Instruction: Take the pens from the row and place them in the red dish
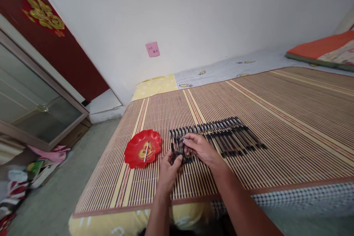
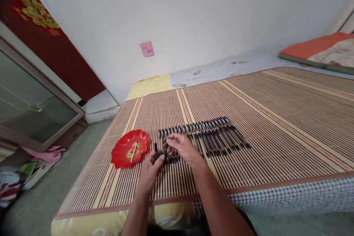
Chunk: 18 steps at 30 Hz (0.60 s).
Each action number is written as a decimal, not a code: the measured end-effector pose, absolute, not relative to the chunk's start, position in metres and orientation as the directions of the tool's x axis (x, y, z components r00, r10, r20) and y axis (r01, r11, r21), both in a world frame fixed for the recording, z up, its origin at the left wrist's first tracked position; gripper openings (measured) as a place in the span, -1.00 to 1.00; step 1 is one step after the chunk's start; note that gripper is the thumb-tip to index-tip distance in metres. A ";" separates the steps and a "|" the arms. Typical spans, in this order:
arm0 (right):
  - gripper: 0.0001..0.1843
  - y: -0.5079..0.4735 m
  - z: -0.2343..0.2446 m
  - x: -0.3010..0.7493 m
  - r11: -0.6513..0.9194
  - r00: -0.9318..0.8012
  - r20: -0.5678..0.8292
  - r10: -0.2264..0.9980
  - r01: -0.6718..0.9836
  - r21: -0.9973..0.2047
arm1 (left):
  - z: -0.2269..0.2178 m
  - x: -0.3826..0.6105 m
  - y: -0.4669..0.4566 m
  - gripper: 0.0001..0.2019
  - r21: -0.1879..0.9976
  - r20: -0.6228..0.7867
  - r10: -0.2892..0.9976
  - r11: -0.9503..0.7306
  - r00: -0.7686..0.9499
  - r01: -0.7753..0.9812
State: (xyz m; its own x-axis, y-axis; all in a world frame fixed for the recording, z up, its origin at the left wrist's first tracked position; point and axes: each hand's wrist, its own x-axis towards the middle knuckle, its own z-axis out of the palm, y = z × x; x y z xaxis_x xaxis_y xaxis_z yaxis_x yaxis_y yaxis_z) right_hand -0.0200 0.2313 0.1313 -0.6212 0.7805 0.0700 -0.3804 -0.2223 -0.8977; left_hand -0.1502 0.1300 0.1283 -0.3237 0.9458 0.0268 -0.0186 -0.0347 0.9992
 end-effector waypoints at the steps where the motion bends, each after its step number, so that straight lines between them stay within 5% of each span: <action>1: -0.67 0.232 0.132 -0.019 -0.229 -0.606 0.065 0.793 -0.396 -0.889 | 0.128 -0.150 0.129 -0.65 0.999 0.022 0.945 -0.034 -0.326 -0.032; 6: -0.68 0.239 0.132 -0.011 -0.256 -0.474 0.047 0.879 -0.554 -0.792 | 0.128 -0.150 0.126 -0.44 0.990 -0.046 0.941 -0.003 -0.335 -0.142; 12: -0.69 0.251 0.132 -0.004 -0.217 -0.257 -0.012 0.966 -0.787 -0.577 | 0.133 -0.146 0.127 -0.53 0.994 -0.052 0.959 0.023 -0.280 -0.107; 18: -0.76 0.252 0.134 -0.002 -0.176 -0.198 -0.019 0.980 -0.819 -0.547 | 0.132 -0.146 0.125 -0.58 1.000 -0.031 0.970 0.030 -0.240 -0.008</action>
